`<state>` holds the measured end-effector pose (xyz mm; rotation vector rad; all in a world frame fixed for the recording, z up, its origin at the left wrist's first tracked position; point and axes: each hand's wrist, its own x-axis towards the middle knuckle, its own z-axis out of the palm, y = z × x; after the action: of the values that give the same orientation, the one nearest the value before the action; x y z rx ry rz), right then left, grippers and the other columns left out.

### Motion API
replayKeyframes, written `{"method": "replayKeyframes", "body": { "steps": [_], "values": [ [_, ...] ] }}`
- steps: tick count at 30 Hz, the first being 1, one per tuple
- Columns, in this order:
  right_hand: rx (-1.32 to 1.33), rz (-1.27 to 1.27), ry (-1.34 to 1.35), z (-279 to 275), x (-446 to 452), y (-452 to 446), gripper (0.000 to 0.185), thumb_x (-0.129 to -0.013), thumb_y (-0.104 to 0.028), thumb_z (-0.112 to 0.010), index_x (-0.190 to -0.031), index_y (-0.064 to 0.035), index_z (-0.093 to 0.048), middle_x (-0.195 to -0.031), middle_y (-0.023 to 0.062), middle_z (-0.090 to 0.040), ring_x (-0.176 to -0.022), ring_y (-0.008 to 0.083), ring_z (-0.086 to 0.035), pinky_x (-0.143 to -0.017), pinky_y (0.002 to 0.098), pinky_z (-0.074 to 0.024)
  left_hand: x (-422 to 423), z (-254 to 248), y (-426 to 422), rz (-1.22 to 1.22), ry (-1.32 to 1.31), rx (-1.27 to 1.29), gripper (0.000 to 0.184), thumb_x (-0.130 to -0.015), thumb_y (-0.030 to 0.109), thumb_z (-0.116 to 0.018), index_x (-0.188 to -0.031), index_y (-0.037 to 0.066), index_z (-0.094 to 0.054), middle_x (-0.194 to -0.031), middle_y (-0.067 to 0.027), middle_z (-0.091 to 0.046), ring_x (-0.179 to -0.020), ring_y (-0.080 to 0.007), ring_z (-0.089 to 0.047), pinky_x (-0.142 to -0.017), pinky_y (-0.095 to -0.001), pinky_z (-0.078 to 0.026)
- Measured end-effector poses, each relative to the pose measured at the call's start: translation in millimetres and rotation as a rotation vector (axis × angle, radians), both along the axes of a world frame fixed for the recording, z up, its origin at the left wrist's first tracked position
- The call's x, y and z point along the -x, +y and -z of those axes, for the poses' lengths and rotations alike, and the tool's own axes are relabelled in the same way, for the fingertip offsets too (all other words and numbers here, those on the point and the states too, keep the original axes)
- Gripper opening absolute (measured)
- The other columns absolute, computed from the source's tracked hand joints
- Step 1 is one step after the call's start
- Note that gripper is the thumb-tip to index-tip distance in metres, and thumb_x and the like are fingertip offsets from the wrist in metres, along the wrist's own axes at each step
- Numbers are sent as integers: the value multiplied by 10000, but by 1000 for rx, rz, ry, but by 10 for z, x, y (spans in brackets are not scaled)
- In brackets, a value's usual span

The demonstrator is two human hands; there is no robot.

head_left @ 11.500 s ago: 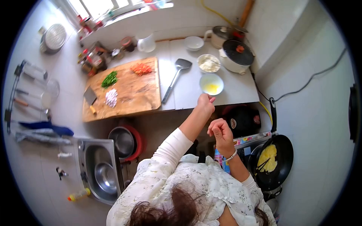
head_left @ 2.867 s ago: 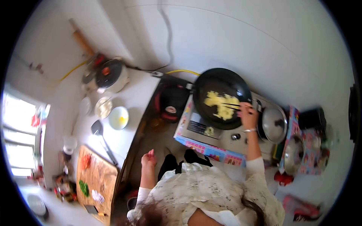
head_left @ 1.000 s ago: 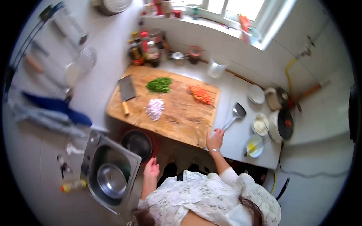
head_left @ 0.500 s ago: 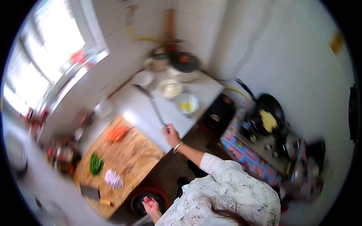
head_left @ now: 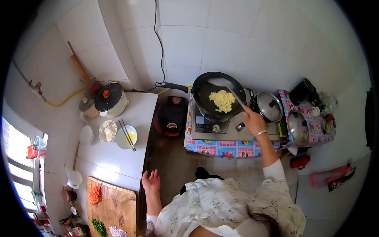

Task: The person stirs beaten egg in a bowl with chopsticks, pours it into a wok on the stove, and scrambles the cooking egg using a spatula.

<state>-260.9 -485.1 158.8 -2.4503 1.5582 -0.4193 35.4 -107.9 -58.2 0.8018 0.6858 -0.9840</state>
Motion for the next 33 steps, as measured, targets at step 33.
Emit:
{"method": "replayKeyframes", "body": {
  "steps": [33],
  "values": [
    [-101,269,-159,2108,958,-738,492,-761,-225,-679,-1159,20,-525,-1085,213,-582,-978,355,-574,-874,404,-453,932,-1385,-3509,909,-72,441,267,-884,291,-535,-999,52,-566,-931,-98,-637,-902,-179,-563,-825,-292,-418]
  ]
}}
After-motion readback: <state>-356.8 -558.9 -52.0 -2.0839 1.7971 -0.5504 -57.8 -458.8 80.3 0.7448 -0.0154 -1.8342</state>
